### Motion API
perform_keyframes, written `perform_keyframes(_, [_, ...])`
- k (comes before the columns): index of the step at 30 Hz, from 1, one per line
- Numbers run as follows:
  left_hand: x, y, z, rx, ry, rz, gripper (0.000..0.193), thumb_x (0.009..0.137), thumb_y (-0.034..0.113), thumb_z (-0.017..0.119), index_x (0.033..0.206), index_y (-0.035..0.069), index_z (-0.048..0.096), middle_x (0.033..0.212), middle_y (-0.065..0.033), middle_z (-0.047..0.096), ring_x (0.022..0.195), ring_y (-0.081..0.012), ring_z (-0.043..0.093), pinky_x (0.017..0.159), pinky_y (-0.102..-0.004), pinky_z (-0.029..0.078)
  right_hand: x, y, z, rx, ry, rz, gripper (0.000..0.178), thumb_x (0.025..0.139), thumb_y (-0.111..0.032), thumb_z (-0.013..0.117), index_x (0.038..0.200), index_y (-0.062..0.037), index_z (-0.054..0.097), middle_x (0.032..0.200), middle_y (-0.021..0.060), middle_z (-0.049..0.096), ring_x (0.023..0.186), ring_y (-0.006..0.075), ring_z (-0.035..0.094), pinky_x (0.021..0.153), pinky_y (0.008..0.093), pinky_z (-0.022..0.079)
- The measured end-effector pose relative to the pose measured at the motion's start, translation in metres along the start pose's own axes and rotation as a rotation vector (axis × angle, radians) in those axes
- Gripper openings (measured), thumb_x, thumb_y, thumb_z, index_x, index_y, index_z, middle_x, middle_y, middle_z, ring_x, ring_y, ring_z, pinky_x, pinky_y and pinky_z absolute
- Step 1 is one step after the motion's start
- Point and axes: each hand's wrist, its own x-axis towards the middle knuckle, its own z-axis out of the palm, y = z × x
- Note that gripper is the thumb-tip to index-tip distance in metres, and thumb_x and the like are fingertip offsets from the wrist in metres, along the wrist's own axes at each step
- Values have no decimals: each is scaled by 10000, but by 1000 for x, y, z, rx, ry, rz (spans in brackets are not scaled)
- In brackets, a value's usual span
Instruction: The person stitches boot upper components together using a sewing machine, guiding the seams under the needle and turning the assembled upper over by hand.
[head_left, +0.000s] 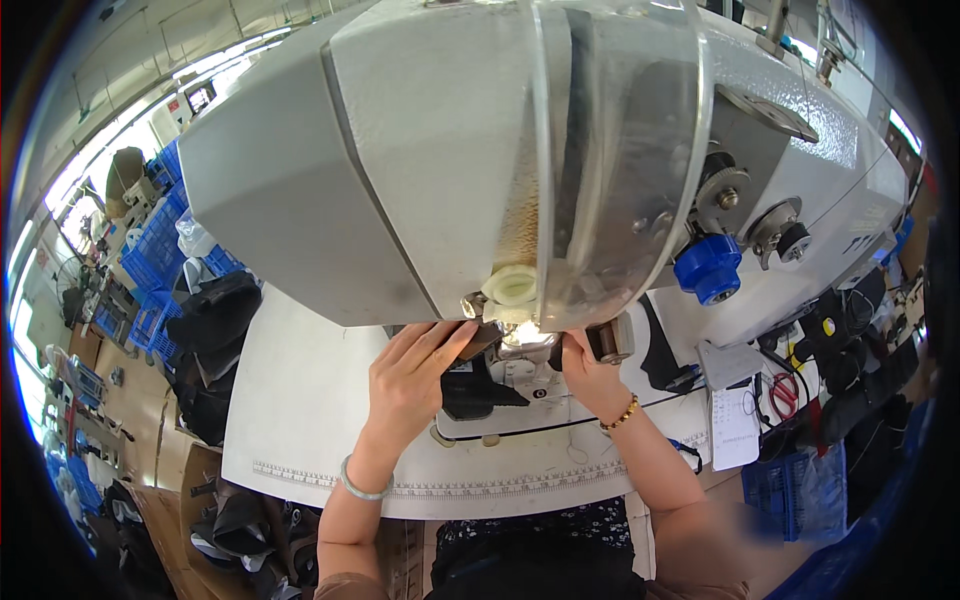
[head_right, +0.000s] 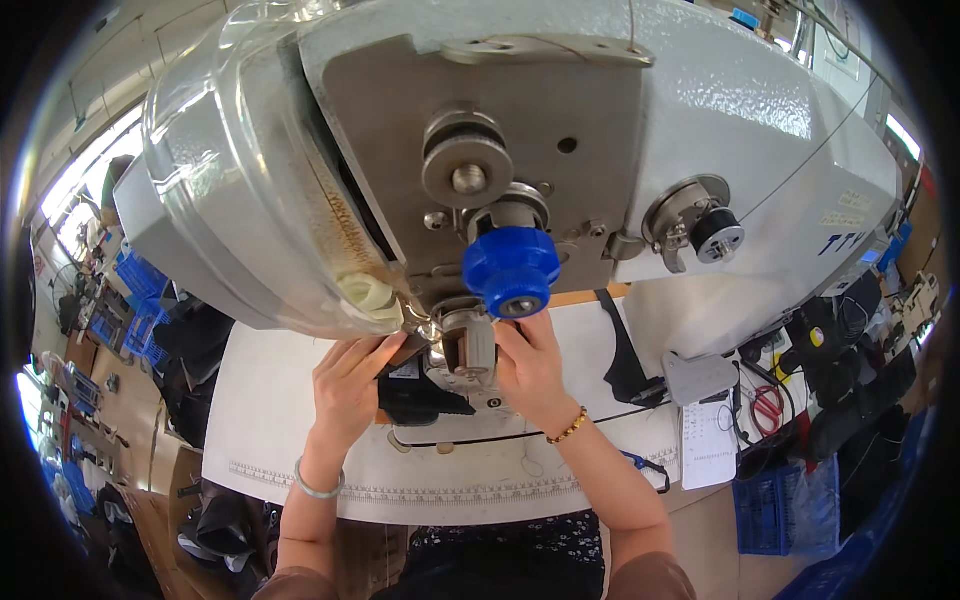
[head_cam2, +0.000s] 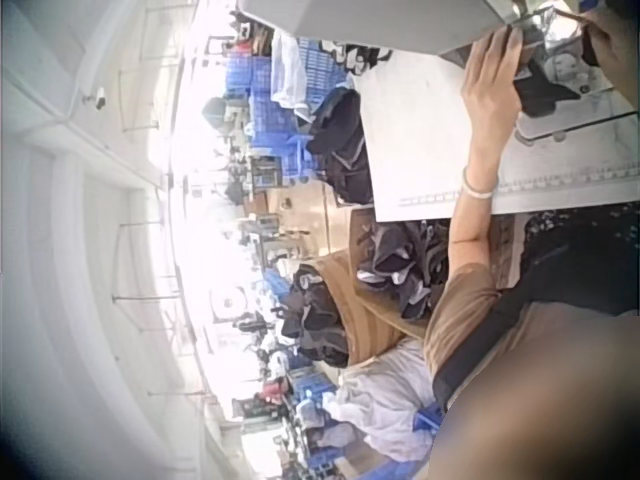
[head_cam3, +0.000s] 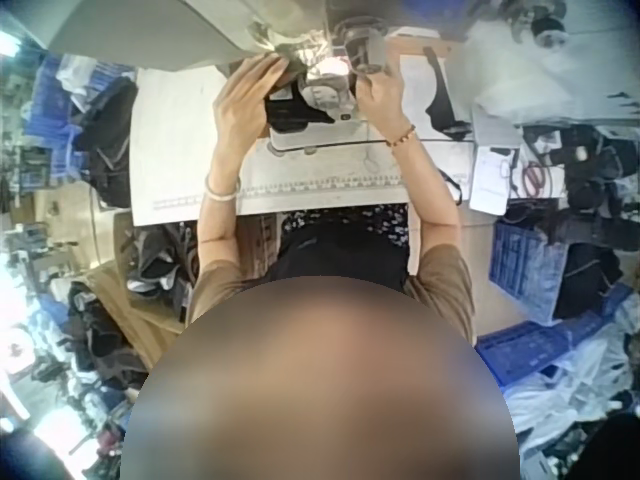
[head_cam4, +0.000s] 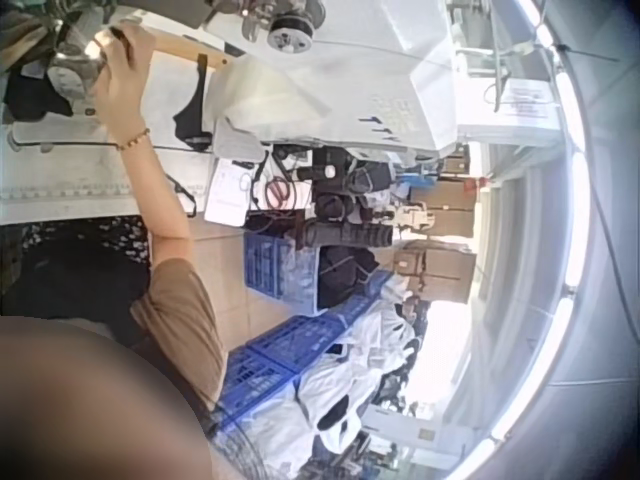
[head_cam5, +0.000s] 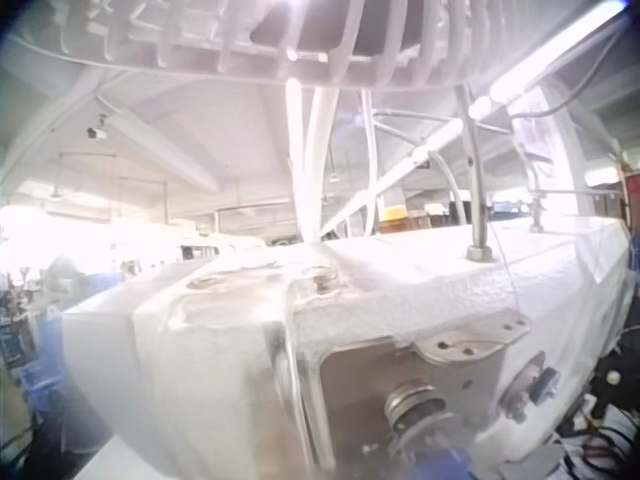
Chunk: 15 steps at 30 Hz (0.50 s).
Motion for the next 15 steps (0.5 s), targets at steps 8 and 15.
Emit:
perform_keyframes(8, [1,11,-9,54,-72,-48,460,649,-45,578,1097,51,627,1002,-96,637,914,-270,616,786,-356,508,13,-9,-3,201,-18,346,180,763,79,499,888,-1,600,853,153,578,698,253,581,628,295,454])
perform_keyframes(15, [-3,65,-12,359,-158,-203,581,638,-128,513,1191,41,567,1156,-151,583,1082,-337,565,934,-402,453,21,6,-1,372,-158,559,171,808,66,505,895,-39,609,814,15,591,683,86,533,578,261,429])
